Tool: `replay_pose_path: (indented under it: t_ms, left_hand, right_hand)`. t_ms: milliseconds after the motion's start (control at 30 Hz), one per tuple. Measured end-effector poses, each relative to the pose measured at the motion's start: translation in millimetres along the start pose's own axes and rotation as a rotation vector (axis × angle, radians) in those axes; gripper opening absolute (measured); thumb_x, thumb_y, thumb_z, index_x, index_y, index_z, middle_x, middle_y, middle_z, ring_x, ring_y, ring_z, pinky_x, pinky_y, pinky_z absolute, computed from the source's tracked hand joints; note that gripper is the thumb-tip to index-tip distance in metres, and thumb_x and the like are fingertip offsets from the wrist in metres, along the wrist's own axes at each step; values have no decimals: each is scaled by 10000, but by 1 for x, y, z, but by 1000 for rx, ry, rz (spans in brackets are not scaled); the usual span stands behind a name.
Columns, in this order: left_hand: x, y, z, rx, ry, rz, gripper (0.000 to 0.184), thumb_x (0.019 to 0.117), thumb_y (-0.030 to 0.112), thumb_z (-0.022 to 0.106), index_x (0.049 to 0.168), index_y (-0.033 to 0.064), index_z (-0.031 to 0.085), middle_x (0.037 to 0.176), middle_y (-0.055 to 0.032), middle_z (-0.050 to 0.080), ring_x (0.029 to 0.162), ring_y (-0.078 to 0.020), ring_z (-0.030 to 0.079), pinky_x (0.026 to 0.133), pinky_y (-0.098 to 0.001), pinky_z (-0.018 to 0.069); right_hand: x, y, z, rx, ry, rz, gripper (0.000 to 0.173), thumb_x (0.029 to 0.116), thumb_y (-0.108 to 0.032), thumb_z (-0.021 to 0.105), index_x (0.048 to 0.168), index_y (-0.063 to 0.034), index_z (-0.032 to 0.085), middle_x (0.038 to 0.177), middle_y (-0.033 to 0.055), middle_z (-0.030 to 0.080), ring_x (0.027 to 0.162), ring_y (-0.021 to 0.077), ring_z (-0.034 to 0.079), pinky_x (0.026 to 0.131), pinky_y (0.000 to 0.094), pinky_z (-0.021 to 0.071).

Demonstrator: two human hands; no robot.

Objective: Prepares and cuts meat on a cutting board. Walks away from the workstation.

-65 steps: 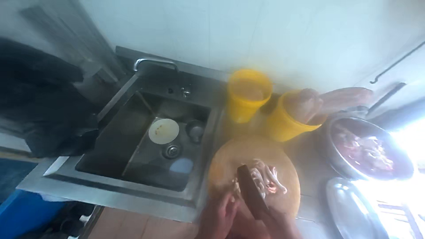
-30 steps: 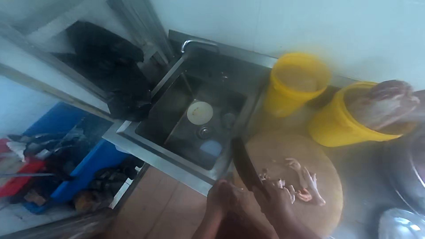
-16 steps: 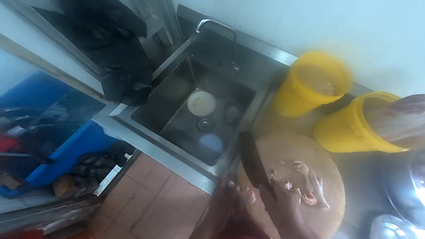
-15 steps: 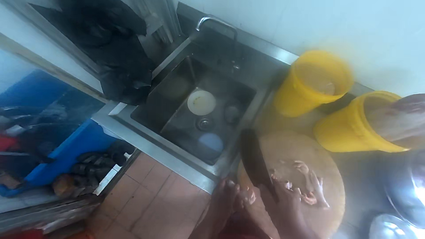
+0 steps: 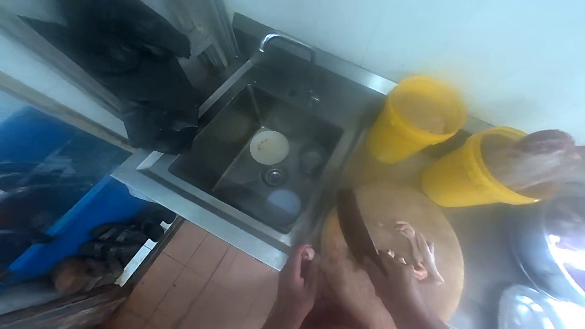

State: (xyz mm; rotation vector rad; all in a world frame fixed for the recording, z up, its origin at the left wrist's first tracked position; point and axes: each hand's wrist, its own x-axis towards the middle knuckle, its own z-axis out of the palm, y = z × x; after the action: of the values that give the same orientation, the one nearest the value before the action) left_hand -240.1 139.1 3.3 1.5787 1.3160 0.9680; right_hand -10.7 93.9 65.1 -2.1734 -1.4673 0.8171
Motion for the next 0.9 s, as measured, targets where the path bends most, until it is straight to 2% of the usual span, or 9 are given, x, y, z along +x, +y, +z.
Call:
replay_pose_path:
  t_ms: [67, 167, 367, 500, 600, 733, 800, 833, 900]
  left_hand:
    - [0, 5, 0, 180, -43, 180, 357, 1006, 237, 635, 1288, 18, 611, 1020, -57, 703, 855, -100, 694, 761, -292, 626]
    - [-1, 10, 8, 273, -69, 293, 251, 1021, 250, 613, 1198, 75, 638, 956, -41, 689, 846, -102, 681, 758, -278, 606]
    - [-8, 7, 13, 354, 13, 419, 317, 997, 208, 653, 1253, 24, 620, 1009, -80, 715, 897, -104, 708, 814, -263, 613]
    - [-10, 5, 10, 344, -3, 418, 311, 1010, 191, 618, 1284, 46, 593, 1027, -81, 705, 900, -109, 704, 805, -268, 613]
    - [-10, 7, 9, 365, -42, 377, 279, 1024, 221, 587, 1239, 49, 631, 1013, -78, 708, 856, -116, 703, 751, -281, 617]
    - [-11, 6, 12, 384, -27, 389, 297, 1022, 232, 588, 1243, 36, 627, 1032, -93, 712, 881, -116, 707, 772, -268, 611]
    - [-11, 7, 13, 364, -10, 400, 273, 1012, 213, 622, 1225, 43, 628, 1054, -92, 714, 909, -116, 712, 793, -268, 617]
    - [-12, 8, 14, 368, -2, 405, 301, 1007, 215, 643, 1241, 26, 630, 1046, -100, 718, 917, -123, 717, 809, -274, 618]
    - [-9, 10, 14, 378, 3, 407, 324, 1003, 221, 652, 1253, 17, 627, 1037, -99, 719, 922, -122, 718, 822, -276, 618]
  right_hand:
    - [-7, -6, -7, -52, 32, -92, 368, 1018, -459, 542, 933, -137, 699, 638, -25, 603, 532, 112, 586, 495, 361, 529]
    - [-11, -17, -4, -69, 16, -163, 338, 1015, -430, 543, 961, -139, 706, 626, -15, 604, 534, 130, 598, 486, 380, 528]
    - [-9, -11, 9, -154, -248, 56, 388, 1022, -462, 484, 1086, -133, 681, 773, 67, 685, 727, 256, 707, 651, 511, 590]
    - [-9, -9, 2, -155, -127, -28, 375, 1032, -459, 475, 1004, -155, 692, 697, 30, 651, 645, 210, 677, 587, 471, 579]
    - [-18, -30, -18, -95, 125, -230, 304, 1027, -397, 533, 981, -154, 709, 671, -27, 622, 559, 106, 608, 490, 334, 534]
    - [-28, -49, -19, -30, 278, -358, 249, 1008, -308, 576, 961, -92, 691, 706, 8, 644, 578, 94, 616, 498, 280, 532]
    - [-27, -35, 7, -182, 66, -201, 288, 1013, -347, 550, 976, -102, 696, 728, 51, 672, 612, 192, 677, 527, 401, 581]
    - [-24, -30, 16, -269, -125, -79, 339, 1029, -381, 506, 1061, -104, 698, 791, 97, 706, 705, 273, 724, 608, 493, 600]
    - [-15, -21, 22, -336, -286, 6, 392, 1045, -430, 439, 1122, -132, 683, 842, 105, 719, 776, 304, 738, 652, 533, 598]
